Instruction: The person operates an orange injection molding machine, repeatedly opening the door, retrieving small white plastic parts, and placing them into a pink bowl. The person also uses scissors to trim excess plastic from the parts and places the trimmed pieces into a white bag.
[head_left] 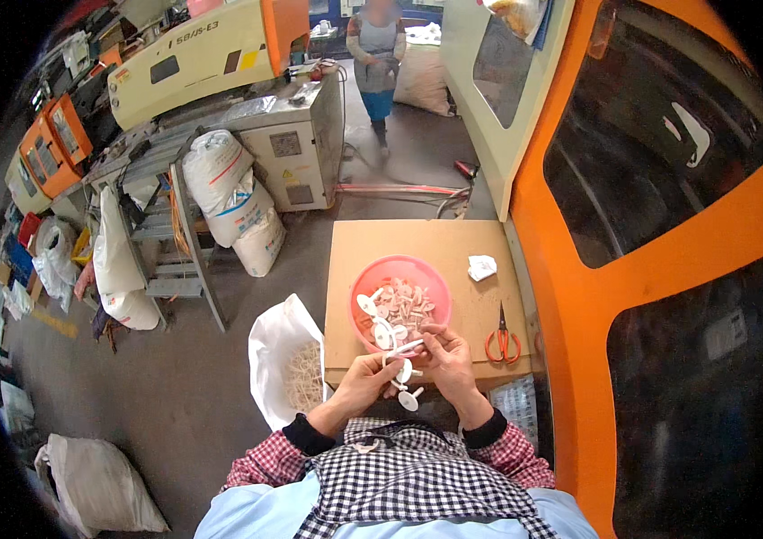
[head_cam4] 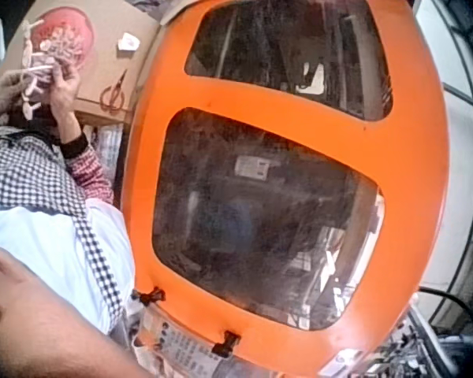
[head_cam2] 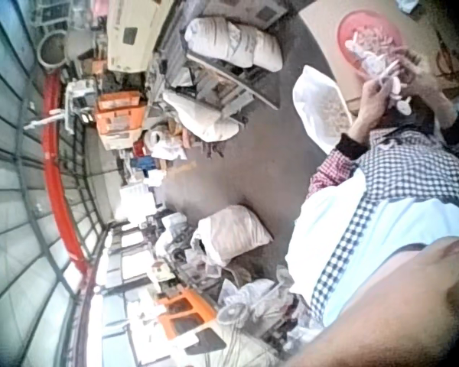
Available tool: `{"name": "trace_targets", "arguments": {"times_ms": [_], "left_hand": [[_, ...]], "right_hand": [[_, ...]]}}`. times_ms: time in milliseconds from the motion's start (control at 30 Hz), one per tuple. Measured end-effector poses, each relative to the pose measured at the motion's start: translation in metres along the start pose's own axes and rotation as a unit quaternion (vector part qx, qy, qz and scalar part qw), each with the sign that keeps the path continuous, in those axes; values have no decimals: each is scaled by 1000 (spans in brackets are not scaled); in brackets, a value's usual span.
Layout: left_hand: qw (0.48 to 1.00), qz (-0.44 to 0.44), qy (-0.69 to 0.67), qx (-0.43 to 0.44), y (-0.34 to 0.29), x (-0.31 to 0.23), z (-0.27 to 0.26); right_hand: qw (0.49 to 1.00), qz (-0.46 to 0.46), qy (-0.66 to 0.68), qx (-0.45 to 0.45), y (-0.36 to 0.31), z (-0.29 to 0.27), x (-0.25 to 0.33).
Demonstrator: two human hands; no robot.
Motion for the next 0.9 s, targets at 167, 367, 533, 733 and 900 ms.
{"name": "trace_targets", "arguments": {"times_ms": [167,367,533,733,900], "left_hand": [[986,-14,-75,-147,1,3,-22],[976,101,-52,-183,6,5,-24],[973,69,-152,-162,3,4,-28],[946,198,111,-231,-5,-4,-15],[968,91,-101,-211,3,8,-21]], "right_hand": [[938,-220,-267,-12,-20,12,-5],[878,-181,-426,122,-28,15,-19],[792,-400,-457,68,-34,43,5],[973,-50,-226,18,-12,5,-28],[993,-5,-113,39,-17,10,-26]]}}
Point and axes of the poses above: each hand's wrist, its own y-axis towards the middle knuckle, its own z-axis out of the palm, x = y × z, the point moved 2 cm from there along y, towards the middle knuckle, and after that the axes turned 6 degrees about -x, right-handed, at the moved point
